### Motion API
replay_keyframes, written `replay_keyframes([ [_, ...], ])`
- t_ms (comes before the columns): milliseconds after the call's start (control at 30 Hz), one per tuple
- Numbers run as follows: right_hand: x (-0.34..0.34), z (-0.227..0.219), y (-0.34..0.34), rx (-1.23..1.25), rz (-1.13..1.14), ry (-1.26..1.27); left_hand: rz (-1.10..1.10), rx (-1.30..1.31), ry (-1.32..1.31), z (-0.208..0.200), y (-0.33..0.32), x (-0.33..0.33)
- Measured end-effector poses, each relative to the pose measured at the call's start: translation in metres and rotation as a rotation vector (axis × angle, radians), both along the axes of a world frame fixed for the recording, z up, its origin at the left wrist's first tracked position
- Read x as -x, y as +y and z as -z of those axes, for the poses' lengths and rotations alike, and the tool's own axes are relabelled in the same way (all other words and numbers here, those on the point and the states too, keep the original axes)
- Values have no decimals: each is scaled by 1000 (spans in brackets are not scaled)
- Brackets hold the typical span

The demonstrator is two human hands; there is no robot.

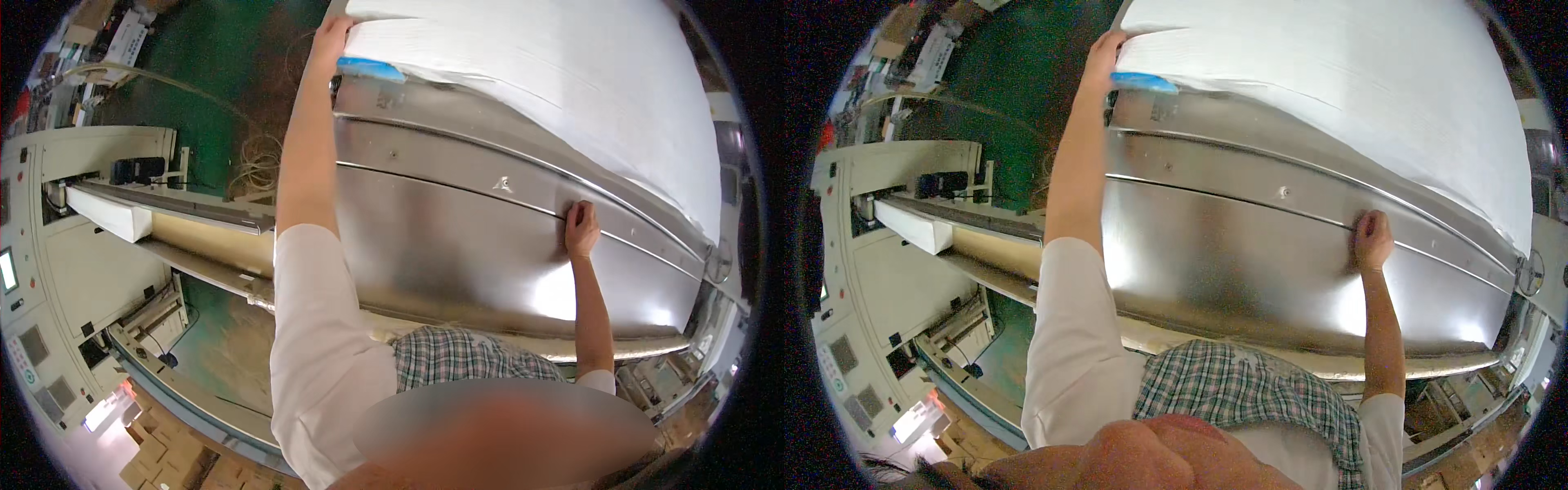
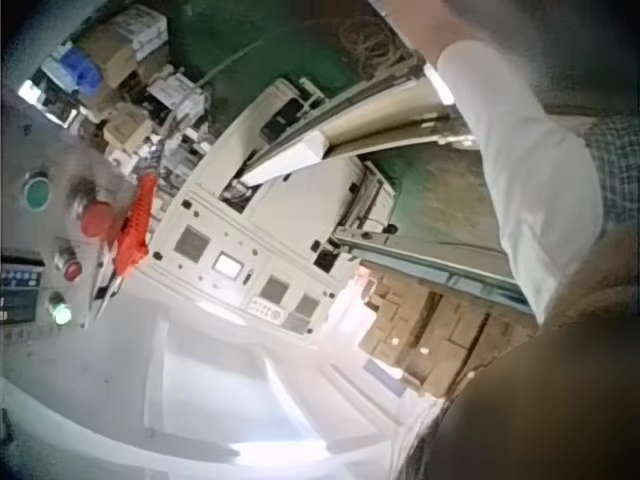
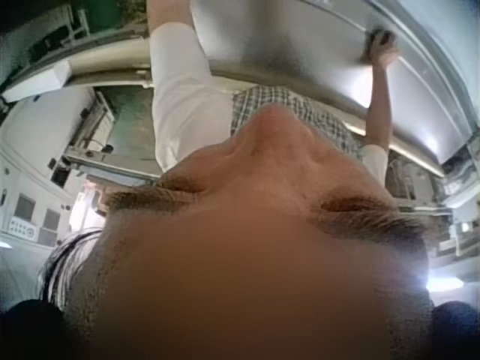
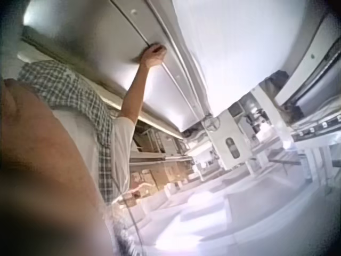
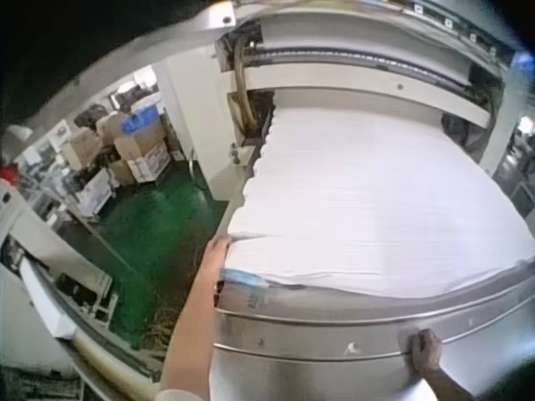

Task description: Operating and adjusting paper on a large industrial machine in a paper mill.

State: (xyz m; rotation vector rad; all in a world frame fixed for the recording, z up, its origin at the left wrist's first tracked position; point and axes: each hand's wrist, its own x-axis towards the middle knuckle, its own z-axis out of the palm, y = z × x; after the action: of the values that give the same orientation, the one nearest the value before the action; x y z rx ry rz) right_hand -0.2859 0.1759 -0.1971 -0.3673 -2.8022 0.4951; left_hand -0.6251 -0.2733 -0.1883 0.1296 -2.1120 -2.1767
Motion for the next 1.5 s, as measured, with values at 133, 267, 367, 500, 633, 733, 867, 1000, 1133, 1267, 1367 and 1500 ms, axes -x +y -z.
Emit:
replay_keyframes([
  [133, -3, 1, 7, -51, 54, -1, 262, 843, 5, -45, 30, -4],
  [267, -4, 4, 12, -56, 75, 9, 735, 1280, -35, -86, 126, -23],
  [367, 6, -10, -2, 57, 39, -51, 824, 1256, 126, -72, 176, -40],
  [500, 45, -52, -18, 324, -112, -72, 802, 1435, 232, -66, 199, -59],
  [633, 124, -85, -59, 368, -415, 190, 772, 1520, 228, -80, 204, -86],
  [733, 185, -90, -118, 225, -709, 225, 699, 1602, 135, -85, 187, -98],
  [867, 209, -83, -76, -141, -507, -178, 670, 1653, 39, -83, 208, -102],
  [1000, 188, -87, 60, -159, -332, -360, 607, 1710, -164, -86, 219, -95],
  [1133, 151, -88, 219, -178, -244, -441, 598, 1748, -213, -66, 196, -72],
  [1267, 103, -94, 356, -257, -165, -489, 402, 1948, -463, -80, 245, -102],
  [1367, 87, -104, 427, -254, -192, -592, 384, 1996, -600, -76, 245, -100],
  [1500, 60, -123, 524, -313, -263, -761, 346, 2009, -572, -72, 264, -105],
])
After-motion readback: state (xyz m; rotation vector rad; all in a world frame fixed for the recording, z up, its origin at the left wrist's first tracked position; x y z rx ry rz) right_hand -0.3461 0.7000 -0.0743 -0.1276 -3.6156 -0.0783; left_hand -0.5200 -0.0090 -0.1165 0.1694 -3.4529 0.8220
